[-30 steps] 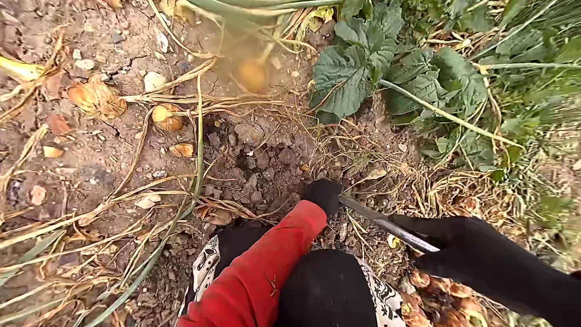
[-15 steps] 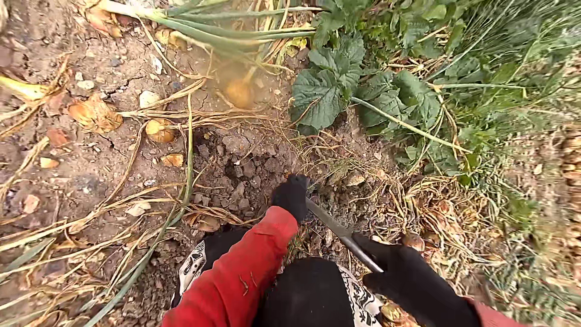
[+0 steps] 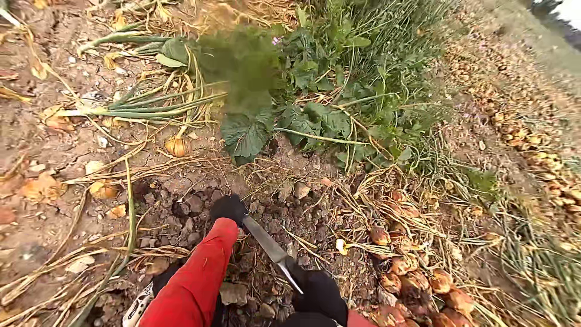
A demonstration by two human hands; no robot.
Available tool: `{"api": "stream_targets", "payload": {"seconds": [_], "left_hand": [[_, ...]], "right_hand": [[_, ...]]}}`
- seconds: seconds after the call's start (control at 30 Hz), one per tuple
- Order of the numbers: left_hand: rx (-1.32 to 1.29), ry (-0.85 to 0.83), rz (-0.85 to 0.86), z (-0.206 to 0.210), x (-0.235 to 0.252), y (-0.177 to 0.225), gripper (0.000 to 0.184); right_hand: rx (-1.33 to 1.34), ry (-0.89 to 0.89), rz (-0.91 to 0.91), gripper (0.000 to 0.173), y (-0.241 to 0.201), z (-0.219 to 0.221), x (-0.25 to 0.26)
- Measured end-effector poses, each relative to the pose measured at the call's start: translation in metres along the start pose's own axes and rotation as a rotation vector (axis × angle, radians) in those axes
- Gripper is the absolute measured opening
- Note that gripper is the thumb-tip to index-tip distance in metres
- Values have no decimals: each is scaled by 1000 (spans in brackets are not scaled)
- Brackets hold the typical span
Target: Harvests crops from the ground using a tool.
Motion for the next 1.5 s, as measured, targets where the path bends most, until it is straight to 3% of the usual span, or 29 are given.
{"api": "stream_targets", "payload": {"seconds": [0.43, 0.63, 0.73, 0.83, 0.97, 1.03, 1.1, 1.17, 1.23, 1.37, 1.5], "left_hand": [[29, 86, 114, 15, 17, -15, 47], [-72, 52, 86, 15, 20, -23, 42], [-89, 53, 61, 13, 15, -21, 44], [-44, 43, 22, 7, 11, -15, 57], [-80, -26, -1, 8, 16, -9, 47], [-122, -54, 7, 10, 20, -14, 43], [-165, -62, 28, 9, 21, -17, 40], [-178, -54, 47, 4, 24, -17, 40], [-171, -63, 63, 5, 24, -17, 42], [-160, -11, 63, 7, 19, -16, 42], [-145, 66, 49, 8, 16, -15, 42]], "right_hand": [[129, 179, 26, 69, 19, 87, -7], [-192, 109, -166, 60, -19, -32, -49], [-175, 67, -189, 39, -42, -81, -30], [-149, 43, -191, 19, -63, -110, -5], [-128, 68, -168, 5, -75, -122, 12], [-116, 72, -112, 15, -71, -110, 11], [-113, 26, -52, 46, -63, -90, 1], [-87, 27, -23, 60, -52, -70, -4], [-60, 12, 30, 65, -37, -38, -4], [33, 28, 25, 67, 4, 77, 18], [171, 276, -20, 62, -1, 108, 3]]}}
Point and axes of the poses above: each hand's wrist, its own x-axis towards the middle knuckle, its own z-axis out of the palm, y = z × x, the point moved 4 cm from there along x, towards the middle knuckle, and after that the axes turned 9 degrees about y, right-handed, at the moved point
